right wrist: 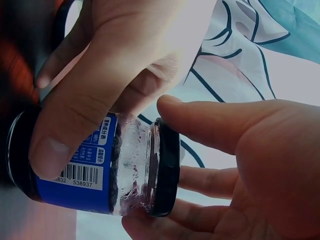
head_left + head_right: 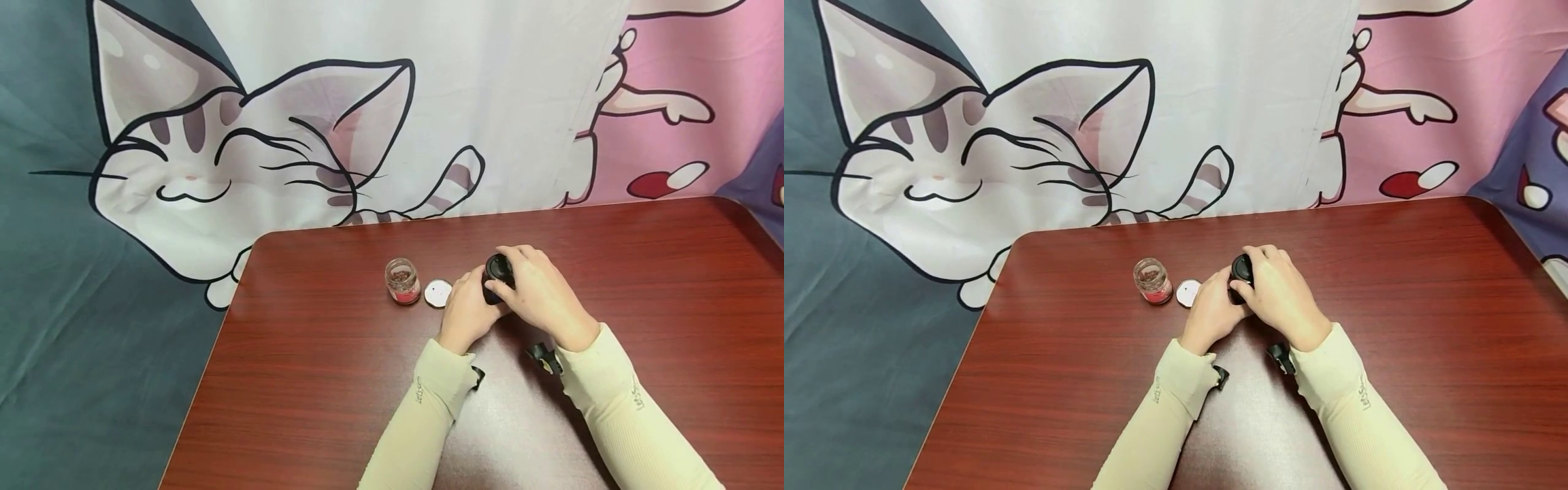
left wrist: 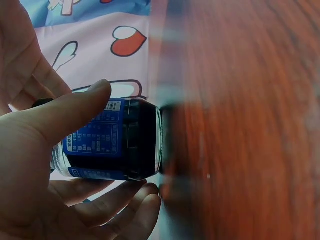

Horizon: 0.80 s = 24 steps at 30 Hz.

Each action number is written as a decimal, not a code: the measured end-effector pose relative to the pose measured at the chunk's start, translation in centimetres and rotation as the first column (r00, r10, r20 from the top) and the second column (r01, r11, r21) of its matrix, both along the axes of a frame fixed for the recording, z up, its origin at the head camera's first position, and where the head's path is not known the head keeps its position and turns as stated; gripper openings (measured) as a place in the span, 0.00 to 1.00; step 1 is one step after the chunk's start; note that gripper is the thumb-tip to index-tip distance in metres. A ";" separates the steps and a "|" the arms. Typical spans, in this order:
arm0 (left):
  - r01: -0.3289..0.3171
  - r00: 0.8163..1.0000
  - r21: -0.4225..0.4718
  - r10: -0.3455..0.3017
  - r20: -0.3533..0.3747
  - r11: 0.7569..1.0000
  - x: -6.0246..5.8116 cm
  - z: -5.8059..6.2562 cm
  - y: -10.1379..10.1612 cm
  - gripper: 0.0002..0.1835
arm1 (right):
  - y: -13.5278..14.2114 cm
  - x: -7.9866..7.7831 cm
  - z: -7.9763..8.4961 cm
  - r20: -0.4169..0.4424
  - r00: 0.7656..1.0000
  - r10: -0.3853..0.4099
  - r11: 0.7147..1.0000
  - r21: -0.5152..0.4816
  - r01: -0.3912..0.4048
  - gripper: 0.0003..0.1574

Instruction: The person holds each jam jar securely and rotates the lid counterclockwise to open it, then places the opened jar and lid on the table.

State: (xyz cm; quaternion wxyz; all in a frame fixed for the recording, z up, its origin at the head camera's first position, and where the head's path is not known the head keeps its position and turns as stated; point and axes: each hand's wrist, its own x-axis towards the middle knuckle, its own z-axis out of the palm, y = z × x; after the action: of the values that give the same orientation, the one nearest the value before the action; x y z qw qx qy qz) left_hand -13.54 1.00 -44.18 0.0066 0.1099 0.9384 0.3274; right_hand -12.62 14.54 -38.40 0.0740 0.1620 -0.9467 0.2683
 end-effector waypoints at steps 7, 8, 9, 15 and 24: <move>-0.026 1.000 -0.019 0.026 0.002 0.999 0.0 0.0 0.4 0.34 | 0.0 -0.1 0.0 -0.007 1.000 -0.010 1.000 -0.003 0.010 0.31; -0.031 1.000 -0.027 0.031 0.000 0.999 -0.1 0.0 0.5 0.34 | 0.0 -0.1 0.0 -0.006 1.000 -0.012 1.000 -0.003 0.012 0.31; -0.035 0.999 -0.033 0.035 -0.002 0.999 -0.1 0.0 0.5 0.34 | 0.0 -0.1 0.0 -0.005 1.000 -0.014 1.000 -0.003 0.014 0.30; -0.066 0.998 -0.047 0.066 0.009 0.997 -0.2 -0.1 0.6 0.33 | -0.1 -0.1 -0.1 0.000 1.000 -0.010 1.000 -0.011 0.010 0.30; -0.066 0.998 -0.048 0.066 -0.011 0.997 -0.1 -0.3 0.7 0.31 | -0.1 -0.1 -0.2 -0.007 1.000 -0.010 1.000 -0.003 0.010 0.29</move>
State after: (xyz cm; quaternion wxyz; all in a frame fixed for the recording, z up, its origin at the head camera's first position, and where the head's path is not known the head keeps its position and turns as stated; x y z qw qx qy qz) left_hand -13.65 1.75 -44.47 -0.0060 0.0803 0.9493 0.3040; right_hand -12.73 14.44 -38.60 0.0789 0.1581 -0.9468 0.2688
